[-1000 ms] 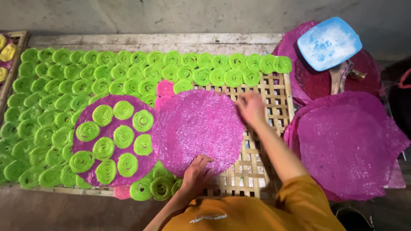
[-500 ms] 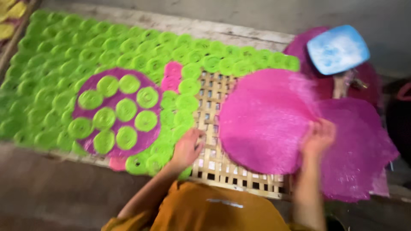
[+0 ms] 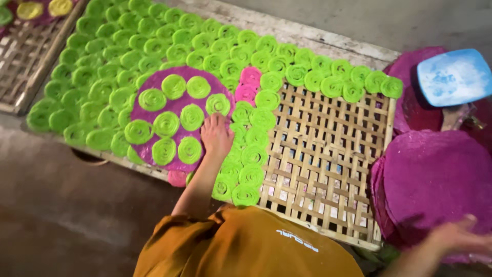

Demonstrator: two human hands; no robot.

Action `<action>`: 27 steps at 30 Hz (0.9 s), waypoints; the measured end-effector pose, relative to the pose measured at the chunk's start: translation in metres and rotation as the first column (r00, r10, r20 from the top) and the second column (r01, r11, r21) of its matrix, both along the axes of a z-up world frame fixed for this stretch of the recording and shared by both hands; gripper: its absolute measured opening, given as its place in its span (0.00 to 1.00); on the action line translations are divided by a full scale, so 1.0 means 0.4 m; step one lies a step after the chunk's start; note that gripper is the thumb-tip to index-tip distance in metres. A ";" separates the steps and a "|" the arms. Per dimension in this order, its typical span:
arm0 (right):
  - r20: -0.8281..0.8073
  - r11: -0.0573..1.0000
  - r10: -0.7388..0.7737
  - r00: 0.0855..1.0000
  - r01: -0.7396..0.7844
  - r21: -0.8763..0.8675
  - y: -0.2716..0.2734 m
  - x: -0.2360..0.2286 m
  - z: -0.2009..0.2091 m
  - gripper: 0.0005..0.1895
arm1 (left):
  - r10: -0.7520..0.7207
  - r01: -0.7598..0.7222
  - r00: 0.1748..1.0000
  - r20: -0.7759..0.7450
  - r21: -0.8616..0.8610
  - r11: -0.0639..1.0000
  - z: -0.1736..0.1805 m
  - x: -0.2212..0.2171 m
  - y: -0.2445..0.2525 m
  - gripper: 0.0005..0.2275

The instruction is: The person arranges colorful rolled items on a woven tray, placing green, pink, and yellow rolls in neat rows. The person occasionally moves a purple sheet to access more space on the tray.

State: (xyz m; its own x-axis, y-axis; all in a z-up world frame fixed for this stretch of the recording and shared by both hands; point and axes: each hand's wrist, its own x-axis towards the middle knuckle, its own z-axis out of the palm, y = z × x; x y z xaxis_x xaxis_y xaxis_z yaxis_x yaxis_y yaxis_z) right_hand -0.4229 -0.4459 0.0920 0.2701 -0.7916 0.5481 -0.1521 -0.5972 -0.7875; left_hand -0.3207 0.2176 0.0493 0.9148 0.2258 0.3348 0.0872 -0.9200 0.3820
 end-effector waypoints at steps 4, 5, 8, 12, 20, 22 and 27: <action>0.141 0.986 0.150 0.979 -0.158 0.045 0.201 0.031 -0.045 0.13 | -0.016 0.016 1.000 0.026 -0.028 0.999 -0.021 -0.001 0.026 0.10; 0.142 0.981 0.163 0.976 -0.176 0.086 0.246 0.032 -0.046 0.15 | -0.032 0.034 0.998 0.055 -0.036 0.999 -0.017 -0.009 0.041 0.09; 0.179 0.956 0.231 0.956 -0.257 0.142 0.331 0.051 0.003 0.18 | -0.060 0.080 0.996 0.060 -0.435 0.897 0.029 0.022 0.088 0.07; 0.271 0.921 0.287 0.919 -0.343 0.186 0.347 0.067 0.097 0.16 | -0.107 0.068 0.994 0.019 -0.876 0.477 0.129 0.071 0.168 0.12; 0.273 0.885 0.396 0.877 -0.444 0.142 0.261 0.107 0.148 0.19 | -0.453 0.106 0.883 -0.123 -0.888 0.447 0.292 -0.048 -0.119 0.06; 0.251 0.836 0.528 0.811 -0.548 0.013 0.241 0.139 0.146 0.17 | -0.638 0.187 0.767 -0.063 -0.930 0.316 0.304 -0.115 -0.292 0.09; 0.050 0.587 0.806 0.590 -0.807 0.067 0.278 0.235 0.084 0.08 | -0.845 0.662 0.454 -0.284 -0.527 0.533 0.262 -0.160 -0.625 0.19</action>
State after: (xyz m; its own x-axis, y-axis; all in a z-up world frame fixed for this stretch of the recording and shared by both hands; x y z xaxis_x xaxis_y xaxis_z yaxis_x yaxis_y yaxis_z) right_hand -0.3287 -0.3347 0.1257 0.8116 -0.2911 0.5065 0.3725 -0.4100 -0.8326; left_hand -0.3847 -0.0325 0.1543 0.7642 -0.6354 -0.1106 -0.3415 -0.5441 0.7663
